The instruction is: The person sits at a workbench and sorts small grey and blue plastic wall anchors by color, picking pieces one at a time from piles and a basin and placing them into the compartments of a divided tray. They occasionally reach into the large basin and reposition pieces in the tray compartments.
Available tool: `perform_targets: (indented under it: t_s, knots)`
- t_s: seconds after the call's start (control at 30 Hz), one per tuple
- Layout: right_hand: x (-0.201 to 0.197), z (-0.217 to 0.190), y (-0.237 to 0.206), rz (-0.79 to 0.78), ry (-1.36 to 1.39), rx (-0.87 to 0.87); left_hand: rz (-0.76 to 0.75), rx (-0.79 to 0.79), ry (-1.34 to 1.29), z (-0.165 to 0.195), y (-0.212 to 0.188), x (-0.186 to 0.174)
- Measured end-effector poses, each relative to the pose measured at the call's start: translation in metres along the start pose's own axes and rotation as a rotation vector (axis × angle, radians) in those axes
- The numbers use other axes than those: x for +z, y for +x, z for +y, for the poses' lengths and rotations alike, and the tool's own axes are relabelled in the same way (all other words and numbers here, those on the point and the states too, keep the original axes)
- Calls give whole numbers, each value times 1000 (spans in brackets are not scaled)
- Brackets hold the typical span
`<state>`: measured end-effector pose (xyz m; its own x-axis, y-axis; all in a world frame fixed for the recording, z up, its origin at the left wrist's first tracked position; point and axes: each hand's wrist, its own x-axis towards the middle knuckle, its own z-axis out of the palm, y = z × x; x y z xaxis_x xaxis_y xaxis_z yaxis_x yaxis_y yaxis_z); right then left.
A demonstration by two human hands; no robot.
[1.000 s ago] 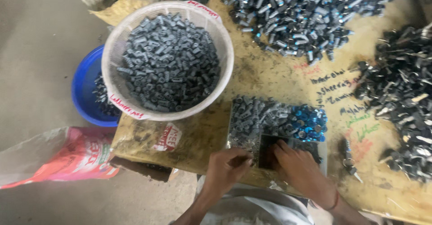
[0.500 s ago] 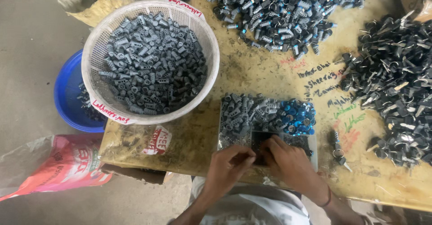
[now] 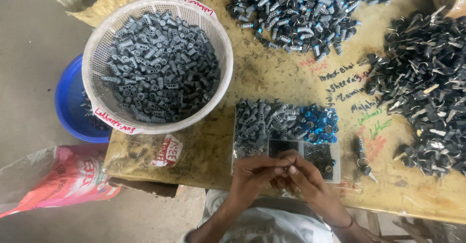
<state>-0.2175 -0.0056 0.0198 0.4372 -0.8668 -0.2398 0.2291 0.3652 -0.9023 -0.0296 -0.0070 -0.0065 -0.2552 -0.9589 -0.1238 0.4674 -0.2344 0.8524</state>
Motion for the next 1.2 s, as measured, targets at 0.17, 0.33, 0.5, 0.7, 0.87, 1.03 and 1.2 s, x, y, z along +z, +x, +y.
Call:
perform_targets:
  t_s: [0.17, 0.33, 0.5, 0.7, 0.87, 1.03, 1.2]
  knots:
    - [2, 2, 1, 18, -186, -106, 12, -16, 38, 3, -1, 3]
    - [-5, 8, 0, 192, -827, -582, 25, 23, 328, 4, -2, 5]
    - [-29, 8, 3, 68, -199, 57, -54, -98, 199, 3, 2, -5]
    - [-78, -20, -12, 112, -1630, -245, -33, 26, 381, -4, 7, -6]
    - [-78, -29, -12, 110, -1686, -48, -57, 25, 471, -5, 8, -7]
    - [-72, -25, -11, 272, -1507, 2, -100, 70, 440, 0, 9, -8]
    - [-71, -24, -18, 416, -1114, -31, -105, 51, 451, 5, 4, -3]
